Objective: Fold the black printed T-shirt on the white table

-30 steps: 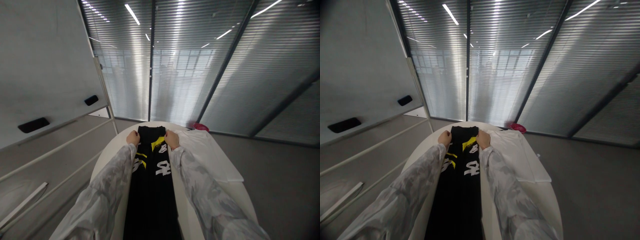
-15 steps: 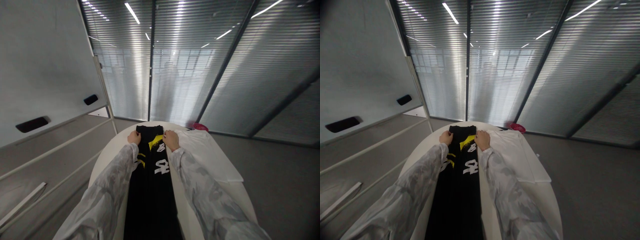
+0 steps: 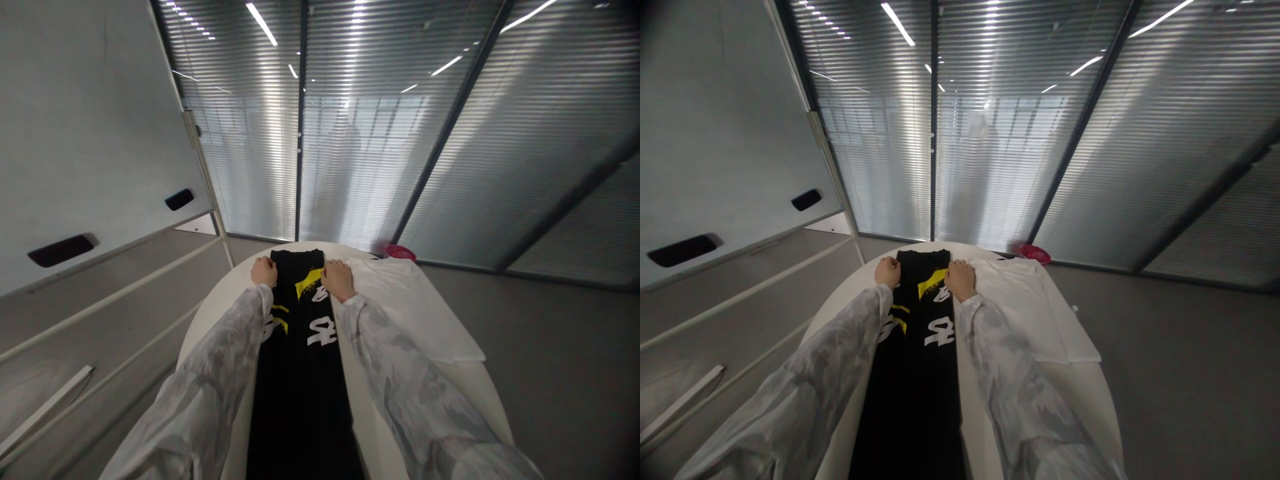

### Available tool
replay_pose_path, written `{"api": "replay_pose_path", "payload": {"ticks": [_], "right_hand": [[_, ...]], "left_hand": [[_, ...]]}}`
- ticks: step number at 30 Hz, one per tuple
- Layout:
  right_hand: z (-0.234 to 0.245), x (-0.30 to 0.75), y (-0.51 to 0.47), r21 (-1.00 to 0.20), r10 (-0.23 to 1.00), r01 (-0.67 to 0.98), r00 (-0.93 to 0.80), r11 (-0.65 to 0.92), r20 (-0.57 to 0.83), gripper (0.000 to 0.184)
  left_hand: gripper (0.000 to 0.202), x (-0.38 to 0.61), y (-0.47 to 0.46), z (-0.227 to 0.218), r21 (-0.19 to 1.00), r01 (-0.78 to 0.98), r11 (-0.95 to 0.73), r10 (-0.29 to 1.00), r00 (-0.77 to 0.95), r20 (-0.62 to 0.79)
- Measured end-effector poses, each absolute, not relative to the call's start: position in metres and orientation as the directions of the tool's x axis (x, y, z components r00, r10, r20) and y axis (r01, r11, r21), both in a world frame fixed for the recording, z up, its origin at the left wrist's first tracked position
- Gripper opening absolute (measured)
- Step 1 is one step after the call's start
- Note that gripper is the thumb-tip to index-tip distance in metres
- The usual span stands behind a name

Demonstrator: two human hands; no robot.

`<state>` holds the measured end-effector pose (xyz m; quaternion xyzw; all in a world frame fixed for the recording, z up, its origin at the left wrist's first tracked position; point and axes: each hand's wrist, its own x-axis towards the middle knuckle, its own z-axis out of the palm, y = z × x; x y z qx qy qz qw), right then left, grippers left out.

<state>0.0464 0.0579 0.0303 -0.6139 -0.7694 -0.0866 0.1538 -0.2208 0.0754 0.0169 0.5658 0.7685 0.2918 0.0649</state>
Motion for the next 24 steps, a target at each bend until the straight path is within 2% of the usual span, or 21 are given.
{"api": "replay_pose_path", "payload": {"ticks": [2, 4, 6, 7, 11, 18, 21, 24], "right_hand": [[0.032, 0.042, 0.06, -0.063, 0.892, 0.949, -0.267, 0.31, 0.365, 0.027], [0.031, 0.038, 0.065, -0.064, 0.853, 0.901, -0.382, 0.43, 0.355, 0.038], [0.026, 0.034, 0.072, -0.059, 0.824, 0.855, -0.474, 0.515, 0.309, 0.05], [0.023, 0.033, 0.076, -0.057, 0.821, 0.845, -0.498, 0.532, 0.281, 0.055], [0.005, 0.033, 0.092, -0.06, 0.859, 0.868, -0.476, 0.494, 0.188, 0.064], [0.005, 0.027, 0.095, -0.069, 0.921, 0.924, -0.363, 0.375, 0.146, 0.076], [0.008, 0.022, 0.071, -0.063, 0.87, 0.876, -0.464, 0.479, 0.163, 0.073], [0.005, 0.022, 0.026, -0.099, 0.784, 0.78, -0.601, 0.618, 0.156, 0.076]], "left_hand": [[0.032, -0.212, 0.071, 0.018, 0.496, 0.868, 0.019, 0.912, -0.218, 0.346], [0.041, -0.204, 0.067, 0.015, 0.408, 0.878, -0.25, 0.892, 0.044, 0.45], [0.054, -0.201, 0.064, 0.006, 0.308, 0.845, -0.436, 0.857, 0.286, 0.429], [0.06, -0.201, 0.064, 0.001, 0.283, 0.842, -0.46, 0.861, 0.346, 0.373], [0.073, -0.212, 0.066, -0.017, 0.256, 0.884, -0.391, 0.916, 0.347, 0.201], [0.076, -0.233, 0.067, -0.019, 0.238, 0.93, -0.279, 0.954, 0.239, 0.182], [0.073, -0.238, 0.065, -0.018, 0.246, 0.931, -0.269, 0.957, 0.229, 0.178], [0.064, -0.24, 0.06, -0.016, 0.259, 0.93, -0.261, 0.945, 0.191, 0.265]]}}
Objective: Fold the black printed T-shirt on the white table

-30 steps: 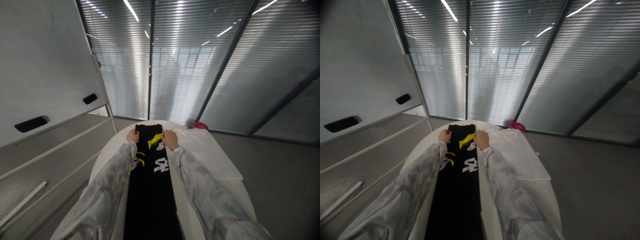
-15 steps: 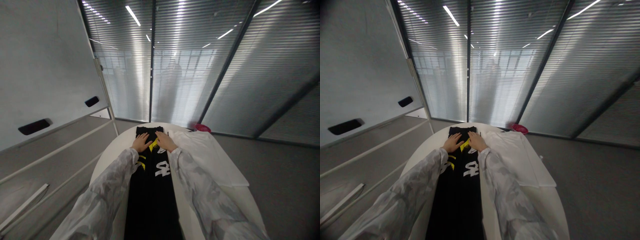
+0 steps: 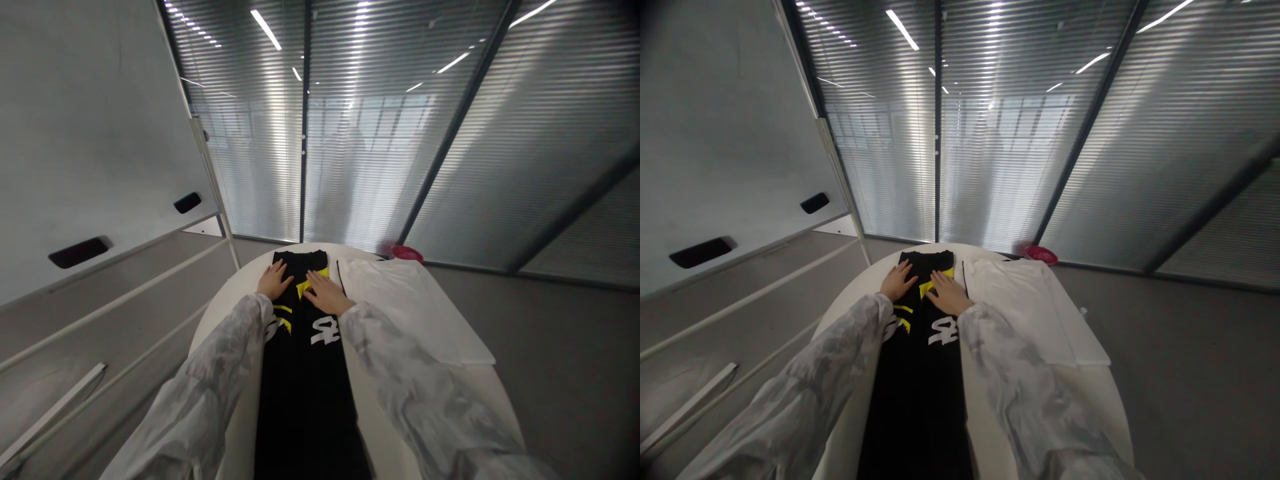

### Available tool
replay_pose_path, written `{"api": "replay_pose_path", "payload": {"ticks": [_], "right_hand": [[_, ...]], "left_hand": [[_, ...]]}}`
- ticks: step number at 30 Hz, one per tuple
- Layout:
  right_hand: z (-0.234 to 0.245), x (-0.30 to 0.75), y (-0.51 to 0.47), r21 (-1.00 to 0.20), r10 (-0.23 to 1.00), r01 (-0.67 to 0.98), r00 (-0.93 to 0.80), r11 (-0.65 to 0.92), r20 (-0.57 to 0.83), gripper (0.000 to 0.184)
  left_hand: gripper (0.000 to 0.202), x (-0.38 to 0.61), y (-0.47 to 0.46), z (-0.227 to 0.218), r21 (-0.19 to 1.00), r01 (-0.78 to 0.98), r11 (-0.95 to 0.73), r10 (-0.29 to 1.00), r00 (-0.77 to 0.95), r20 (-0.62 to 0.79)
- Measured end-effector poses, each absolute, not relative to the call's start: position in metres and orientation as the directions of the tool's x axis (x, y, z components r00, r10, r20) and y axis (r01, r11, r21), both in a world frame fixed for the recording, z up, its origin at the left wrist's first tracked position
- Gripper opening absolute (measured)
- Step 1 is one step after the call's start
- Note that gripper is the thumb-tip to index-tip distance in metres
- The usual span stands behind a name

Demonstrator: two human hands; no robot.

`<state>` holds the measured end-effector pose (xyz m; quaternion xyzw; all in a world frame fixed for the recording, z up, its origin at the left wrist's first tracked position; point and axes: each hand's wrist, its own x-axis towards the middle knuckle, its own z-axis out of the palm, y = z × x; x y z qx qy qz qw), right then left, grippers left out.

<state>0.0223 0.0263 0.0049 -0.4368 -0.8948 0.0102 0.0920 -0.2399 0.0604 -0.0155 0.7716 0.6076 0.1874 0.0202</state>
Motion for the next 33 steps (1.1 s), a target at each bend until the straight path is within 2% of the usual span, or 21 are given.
{"api": "replay_pose_path", "payload": {"ticks": [3, 5, 8, 11, 13, 15, 19, 28, 33], "right_hand": [[0.001, 0.03, -0.031, -0.147, 0.762, 0.749, -0.623, 0.646, 0.176, 0.081], [0.005, 0.037, -0.07, -0.16, 0.76, 0.744, -0.62, 0.649, 0.195, 0.079], [0.017, 0.05, -0.123, -0.19, 0.756, 0.732, -0.626, 0.654, 0.191, 0.076], [0.029, 0.06, -0.168, -0.241, 0.704, 0.663, -0.688, 0.709, 0.178, 0.081], [0.033, 0.066, -0.191, -0.281, 0.666, 0.615, -0.732, 0.737, 0.144, 0.088], [0.031, 0.069, -0.207, -0.322, 0.644, 0.59, -0.76, 0.741, 0.09, 0.093], [0.024, 0.073, -0.223, -0.368, 0.617, 0.562, -0.786, 0.741, 0.042, 0.095], [0.033, 0.087, -0.255, -0.45, 0.579, 0.53, -0.814, 0.719, -0.035, 0.109], [0.042, 0.098, -0.282, -0.514, 0.521, 0.469, -0.852, 0.718, -0.05, 0.103]], "left_hand": [[0.049, -0.24, 0.052, -0.008, 0.273, 0.928, -0.253, 0.922, 0.146, 0.359], [0.039, -0.237, 0.043, 0.001, 0.284, 0.928, -0.24, 0.922, 0.127, 0.365], [0.038, -0.225, 0.016, 0.016, 0.295, 0.909, -0.293, 0.906, 0.165, 0.391], [0.046, -0.212, -0.031, 0.023, 0.282, 0.82, -0.497, 0.825, 0.347, 0.445], [0.055, -0.208, -0.067, 0.02, 0.26, 0.733, -0.628, 0.761, 0.51, 0.401], [0.067, -0.209, -0.1, 0.014, 0.26, 0.68, -0.685, 0.726, 0.612, 0.313], [0.08, -0.216, -0.133, 0.004, 0.262, 0.685, -0.68, 0.733, 0.649, 0.205], [0.08, -0.213, -0.128, 0.003, 0.268, 0.756, -0.597, 0.802, 0.561, 0.205], [0.08, -0.214, -0.117, -0.001, 0.259, 0.771, -0.582, 0.813, 0.547, 0.199]]}}
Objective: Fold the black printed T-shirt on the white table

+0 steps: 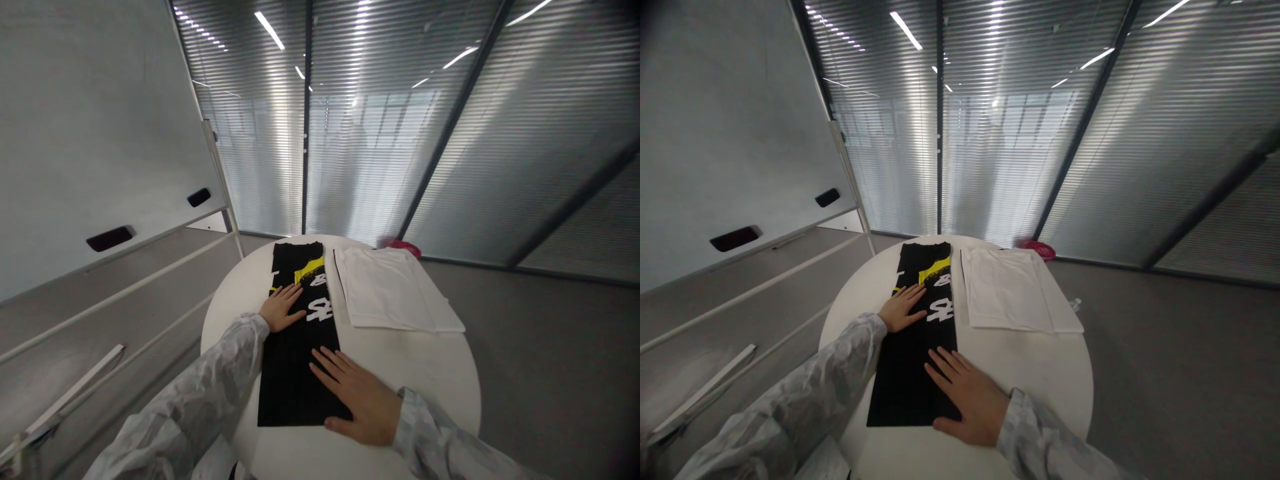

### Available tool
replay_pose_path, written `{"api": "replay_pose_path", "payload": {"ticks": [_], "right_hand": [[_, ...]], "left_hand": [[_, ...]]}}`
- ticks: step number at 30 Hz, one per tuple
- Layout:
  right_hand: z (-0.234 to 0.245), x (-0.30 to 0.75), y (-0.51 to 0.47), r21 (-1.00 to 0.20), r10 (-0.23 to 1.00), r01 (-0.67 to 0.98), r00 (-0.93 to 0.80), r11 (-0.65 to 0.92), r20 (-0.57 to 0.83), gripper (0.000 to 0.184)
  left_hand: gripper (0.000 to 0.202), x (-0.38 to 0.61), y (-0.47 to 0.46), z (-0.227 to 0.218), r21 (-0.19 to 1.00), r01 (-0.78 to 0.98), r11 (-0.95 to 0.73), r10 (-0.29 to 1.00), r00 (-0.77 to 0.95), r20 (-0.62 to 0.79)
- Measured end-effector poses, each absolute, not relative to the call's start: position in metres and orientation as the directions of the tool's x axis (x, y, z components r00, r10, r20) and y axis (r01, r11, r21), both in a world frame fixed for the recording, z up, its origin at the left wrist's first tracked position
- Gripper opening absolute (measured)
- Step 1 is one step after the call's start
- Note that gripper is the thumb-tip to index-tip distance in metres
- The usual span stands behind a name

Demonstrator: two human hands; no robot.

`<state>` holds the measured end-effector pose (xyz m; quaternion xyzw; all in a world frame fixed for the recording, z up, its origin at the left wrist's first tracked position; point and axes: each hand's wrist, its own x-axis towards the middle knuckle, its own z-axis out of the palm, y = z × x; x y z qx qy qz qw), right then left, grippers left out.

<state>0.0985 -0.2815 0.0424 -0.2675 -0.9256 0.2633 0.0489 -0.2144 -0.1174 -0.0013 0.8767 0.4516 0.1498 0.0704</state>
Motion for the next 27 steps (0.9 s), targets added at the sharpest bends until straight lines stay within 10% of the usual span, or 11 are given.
{"api": "replay_pose_path", "payload": {"ticks": [8, 12, 17, 27], "right_hand": [[0.07, 0.12, -0.301, -0.628, 0.368, 0.306, -0.929, 0.716, -0.033, 0.07], [0.065, 0.101, -0.272, -0.554, 0.507, 0.366, -0.853, 0.748, 0.122, 0.051], [0.038, 0.075, -0.247, -0.431, 0.633, 0.545, -0.769, 0.72, 0.085, 0.081], [0.038, 0.11, -0.27, -0.511, 0.493, 0.444, -0.869, 0.736, -0.044, 0.111]], "left_hand": [[0.074, -0.217, -0.113, 0.001, 0.266, 0.75, -0.606, 0.796, 0.571, 0.202], [0.073, -0.215, -0.12, 0.006, 0.252, 0.729, -0.636, 0.771, 0.587, 0.248], [0.078, -0.224, -0.147, 0.012, 0.297, 0.64, -0.709, 0.701, 0.684, 0.2], [0.101, -0.26, -0.239, 0.037, 0.381, 0.478, -0.791, 0.562, 0.814, 0.145]]}}
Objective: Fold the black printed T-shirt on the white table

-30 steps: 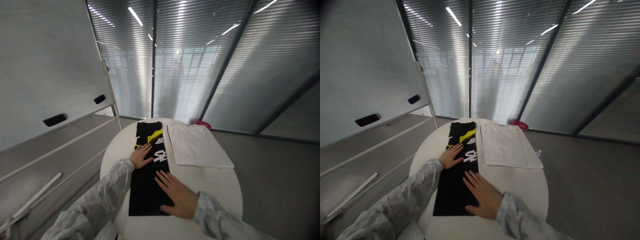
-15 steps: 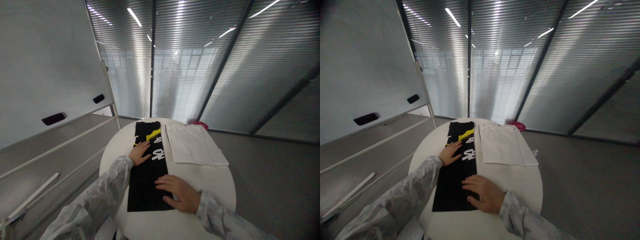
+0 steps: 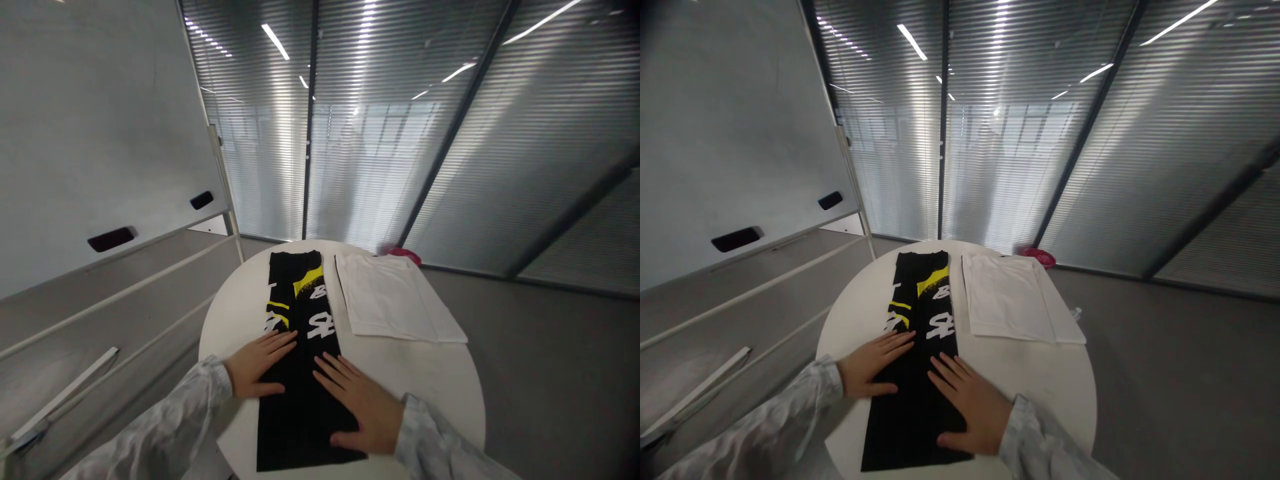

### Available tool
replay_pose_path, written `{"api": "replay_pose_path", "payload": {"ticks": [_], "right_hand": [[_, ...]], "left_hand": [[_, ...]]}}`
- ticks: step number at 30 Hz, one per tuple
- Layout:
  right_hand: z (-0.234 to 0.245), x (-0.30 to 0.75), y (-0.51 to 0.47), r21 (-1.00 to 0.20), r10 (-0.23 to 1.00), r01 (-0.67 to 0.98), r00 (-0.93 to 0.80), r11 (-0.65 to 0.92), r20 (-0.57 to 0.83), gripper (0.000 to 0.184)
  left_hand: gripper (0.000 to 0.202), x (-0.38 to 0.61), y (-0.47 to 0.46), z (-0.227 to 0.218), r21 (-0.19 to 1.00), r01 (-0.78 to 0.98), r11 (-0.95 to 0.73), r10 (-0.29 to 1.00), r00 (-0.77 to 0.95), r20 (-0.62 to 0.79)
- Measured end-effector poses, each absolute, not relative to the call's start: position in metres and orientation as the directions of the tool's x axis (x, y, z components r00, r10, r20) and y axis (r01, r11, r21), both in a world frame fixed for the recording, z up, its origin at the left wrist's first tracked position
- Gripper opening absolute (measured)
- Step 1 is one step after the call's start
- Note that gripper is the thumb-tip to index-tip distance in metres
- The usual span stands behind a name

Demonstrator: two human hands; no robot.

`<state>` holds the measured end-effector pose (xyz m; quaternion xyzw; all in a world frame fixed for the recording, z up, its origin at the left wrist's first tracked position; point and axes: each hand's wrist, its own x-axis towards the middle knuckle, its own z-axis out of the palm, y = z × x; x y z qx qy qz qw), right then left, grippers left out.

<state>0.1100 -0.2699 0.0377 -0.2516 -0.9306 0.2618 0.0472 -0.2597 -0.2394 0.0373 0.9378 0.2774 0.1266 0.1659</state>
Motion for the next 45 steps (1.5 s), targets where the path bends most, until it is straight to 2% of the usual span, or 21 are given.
{"api": "replay_pose_path", "payload": {"ticks": [5, 9, 13, 15, 17, 21, 23, 27, 31, 34, 37, 41, 45], "right_hand": [[0.034, 0.128, -0.27, -0.547, 0.437, 0.367, -0.899, 0.753, -0.002, 0.106], [0.035, 0.125, -0.27, -0.517, 0.447, 0.363, -0.893, 0.775, 0.043, 0.099], [0.035, 0.115, -0.266, -0.451, 0.488, 0.382, -0.861, 0.807, 0.143, 0.069], [0.033, 0.11, -0.262, -0.428, 0.503, 0.385, -0.84, 0.818, 0.204, 0.056], [0.028, 0.105, -0.257, -0.413, 0.519, 0.394, -0.816, 0.821, 0.254, 0.053], [0.024, 0.098, -0.248, -0.383, 0.564, 0.444, -0.771, 0.81, 0.297, 0.06], [0.025, 0.097, -0.243, -0.369, 0.578, 0.466, -0.758, 0.804, 0.301, 0.063], [0.031, 0.096, -0.235, -0.347, 0.568, 0.472, -0.779, 0.81, 0.266, 0.069], [0.029, 0.1, -0.231, -0.348, 0.586, 0.495, -0.772, 0.797, 0.246, 0.048], [0.028, 0.108, -0.235, -0.335, 0.633, 0.554, -0.746, 0.762, 0.206, 0.048], [0.036, 0.119, -0.25, -0.303, 0.684, 0.626, -0.714, 0.718, 0.146, 0.039], [0.052, 0.137, -0.281, -0.271, 0.705, 0.67, -0.708, 0.691, 0.048, 0.03], [0.066, 0.146, -0.306, -0.307, 0.711, 0.687, -0.702, 0.658, -0.046, 0.027]], "left_hand": [[0.093, -0.259, -0.286, 0.048, 0.468, 0.405, -0.786, 0.523, 0.839, 0.152], [0.074, -0.253, -0.301, 0.037, 0.435, 0.404, -0.805, 0.507, 0.848, 0.152], [0.041, -0.25, -0.293, 0.027, 0.368, 0.427, -0.826, 0.52, 0.829, 0.205], [0.032, -0.249, -0.286, 0.027, 0.355, 0.447, -0.821, 0.541, 0.808, 0.233], [0.031, -0.249, -0.277, 0.028, 0.359, 0.492, -0.793, 0.588, 0.771, 0.244], [0.039, -0.247, -0.261, 0.031, 0.403, 0.644, -0.65, 0.755, 0.61, 0.242], [0.041, -0.247, -0.253, 0.032, 0.412, 0.681, -0.605, 0.794, 0.553, 0.252], [0.036, -0.249, -0.244, 0.032, 0.435, 0.621, -0.652, 0.754, 0.591, 0.286], [0.035, -0.253, -0.244, 0.032, 0.461, 0.606, -0.649, 0.748, 0.619, 0.239], [0.039, -0.249, -0.249, 0.035, 0.481, 0.623, -0.617, 0.767, 0.613, 0.189], [0.039, -0.238, -0.258, 0.041, 0.527, 0.618, -0.583, 0.776, 0.615, 0.137], [0.027, -0.227, -0.278, 0.051, 0.629, 0.562, -0.537, 0.754, 0.655, 0.058], [0.022, -0.227, -0.302, 0.055, 0.675, 0.56, -0.48, 0.751, 0.66, -0.014]]}}
